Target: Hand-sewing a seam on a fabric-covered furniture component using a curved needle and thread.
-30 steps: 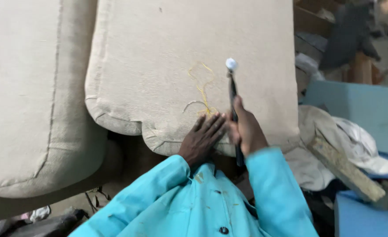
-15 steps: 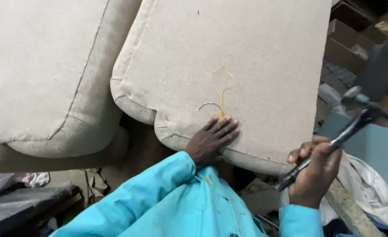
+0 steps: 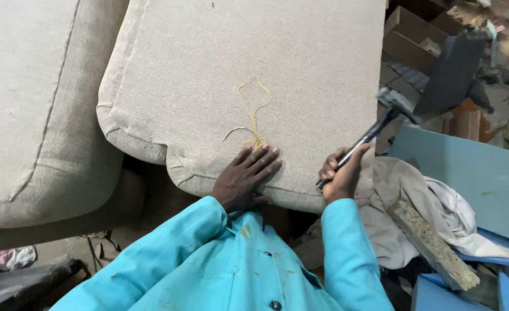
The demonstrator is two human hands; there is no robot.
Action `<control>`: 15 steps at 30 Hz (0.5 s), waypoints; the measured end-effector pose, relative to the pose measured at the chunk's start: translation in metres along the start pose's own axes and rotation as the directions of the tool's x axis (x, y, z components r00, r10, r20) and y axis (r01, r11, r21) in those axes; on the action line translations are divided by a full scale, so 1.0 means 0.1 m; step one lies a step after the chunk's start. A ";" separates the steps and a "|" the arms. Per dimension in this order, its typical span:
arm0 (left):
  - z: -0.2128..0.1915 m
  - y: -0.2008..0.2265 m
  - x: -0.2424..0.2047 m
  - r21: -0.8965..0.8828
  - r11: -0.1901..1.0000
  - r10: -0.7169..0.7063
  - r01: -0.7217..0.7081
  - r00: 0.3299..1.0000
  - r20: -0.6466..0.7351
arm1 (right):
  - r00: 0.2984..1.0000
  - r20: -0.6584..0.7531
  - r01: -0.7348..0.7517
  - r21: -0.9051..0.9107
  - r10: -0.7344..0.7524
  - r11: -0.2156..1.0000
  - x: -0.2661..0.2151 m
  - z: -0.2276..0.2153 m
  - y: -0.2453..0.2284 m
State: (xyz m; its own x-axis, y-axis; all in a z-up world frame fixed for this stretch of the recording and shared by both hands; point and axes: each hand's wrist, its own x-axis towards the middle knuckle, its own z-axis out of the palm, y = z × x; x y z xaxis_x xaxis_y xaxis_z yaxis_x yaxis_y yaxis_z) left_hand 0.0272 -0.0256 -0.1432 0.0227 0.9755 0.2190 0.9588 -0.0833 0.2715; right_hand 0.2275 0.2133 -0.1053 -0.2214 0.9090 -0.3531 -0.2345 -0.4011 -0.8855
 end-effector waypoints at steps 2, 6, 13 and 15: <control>0.00 0.00 -0.02 0.029 1.000 0.000 0.000 1.000 -0.005 | 1.000 0.005 0.004 -0.064 -0.004 0.998 -0.08 0.04 0.07; -0.05 0.01 -0.02 -0.013 1.000 0.008 -0.009 0.999 -0.032 | 1.000 0.010 0.021 -0.185 -0.020 0.983 -0.14 -0.08 0.02; 0.04 0.00 0.02 0.009 1.000 0.026 -0.025 0.996 -0.082 | 0.996 0.035 0.086 -0.295 -0.079 0.952 -0.13 -0.09 0.02; 0.03 -0.01 -0.01 0.021 1.000 0.015 -0.013 0.997 -0.080 | 0.998 0.051 0.059 -0.321 -0.045 0.945 -0.09 -0.09 0.01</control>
